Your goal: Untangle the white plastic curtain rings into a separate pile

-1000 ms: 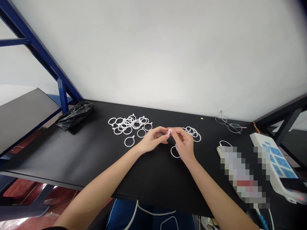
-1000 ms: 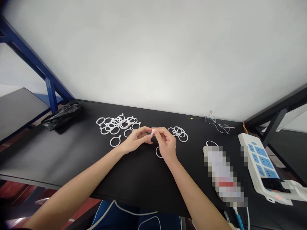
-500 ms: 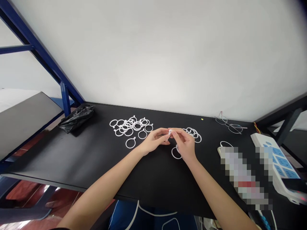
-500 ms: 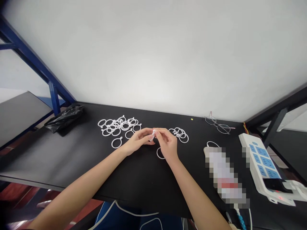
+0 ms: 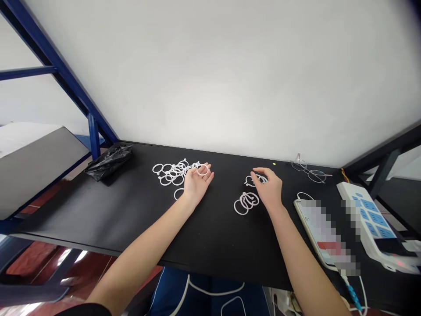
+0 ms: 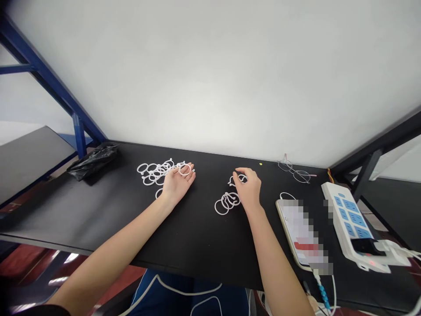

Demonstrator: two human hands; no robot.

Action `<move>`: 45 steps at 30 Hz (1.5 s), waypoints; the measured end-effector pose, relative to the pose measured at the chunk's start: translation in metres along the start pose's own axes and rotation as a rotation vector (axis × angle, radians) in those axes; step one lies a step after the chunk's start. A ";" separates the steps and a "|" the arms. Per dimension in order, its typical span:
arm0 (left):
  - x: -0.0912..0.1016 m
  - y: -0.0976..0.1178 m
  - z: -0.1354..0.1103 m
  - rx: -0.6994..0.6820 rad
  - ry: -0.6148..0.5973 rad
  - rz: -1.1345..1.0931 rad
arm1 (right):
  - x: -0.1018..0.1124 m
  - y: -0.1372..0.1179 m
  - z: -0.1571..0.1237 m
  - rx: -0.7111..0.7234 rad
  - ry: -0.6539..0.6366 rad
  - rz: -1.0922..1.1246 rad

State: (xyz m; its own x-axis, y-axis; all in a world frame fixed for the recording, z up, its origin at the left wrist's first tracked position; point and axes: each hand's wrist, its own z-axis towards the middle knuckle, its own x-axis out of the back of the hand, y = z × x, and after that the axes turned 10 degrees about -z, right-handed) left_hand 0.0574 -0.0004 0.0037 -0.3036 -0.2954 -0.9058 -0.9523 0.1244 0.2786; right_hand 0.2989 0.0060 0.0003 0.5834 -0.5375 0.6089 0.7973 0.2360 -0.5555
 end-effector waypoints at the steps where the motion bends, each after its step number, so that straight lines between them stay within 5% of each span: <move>1: 0.001 0.000 0.001 0.002 0.023 -0.042 | 0.000 0.006 0.001 0.004 -0.048 -0.041; 7: 0.000 0.001 0.001 -0.011 0.095 -0.118 | -0.005 0.025 0.003 -0.068 -0.150 -0.046; 25: -0.007 -0.003 -0.013 0.035 0.068 -0.197 | -0.008 -0.005 -0.007 -0.045 -0.248 0.171; 33: -0.003 -0.005 -0.012 0.108 0.002 -0.157 | -0.004 -0.016 -0.008 0.105 -0.019 0.231; 37: -0.006 -0.007 -0.011 0.087 -0.045 0.006 | -0.005 -0.026 -0.013 0.130 0.076 0.271; 41: -0.007 -0.017 -0.014 -0.052 -0.132 0.426 | -0.009 -0.044 -0.025 0.179 0.085 0.296; 45: 0.000 -0.029 -0.026 -0.343 -0.469 0.974 | -0.010 -0.064 -0.042 0.243 0.006 0.414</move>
State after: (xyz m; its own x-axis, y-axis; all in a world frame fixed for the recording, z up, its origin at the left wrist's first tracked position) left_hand 0.0841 -0.0284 0.0042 -0.9475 0.1780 -0.2656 -0.2968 -0.1802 0.9378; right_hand 0.2349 -0.0375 0.0059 0.8591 -0.3630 0.3608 0.5118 0.6129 -0.6020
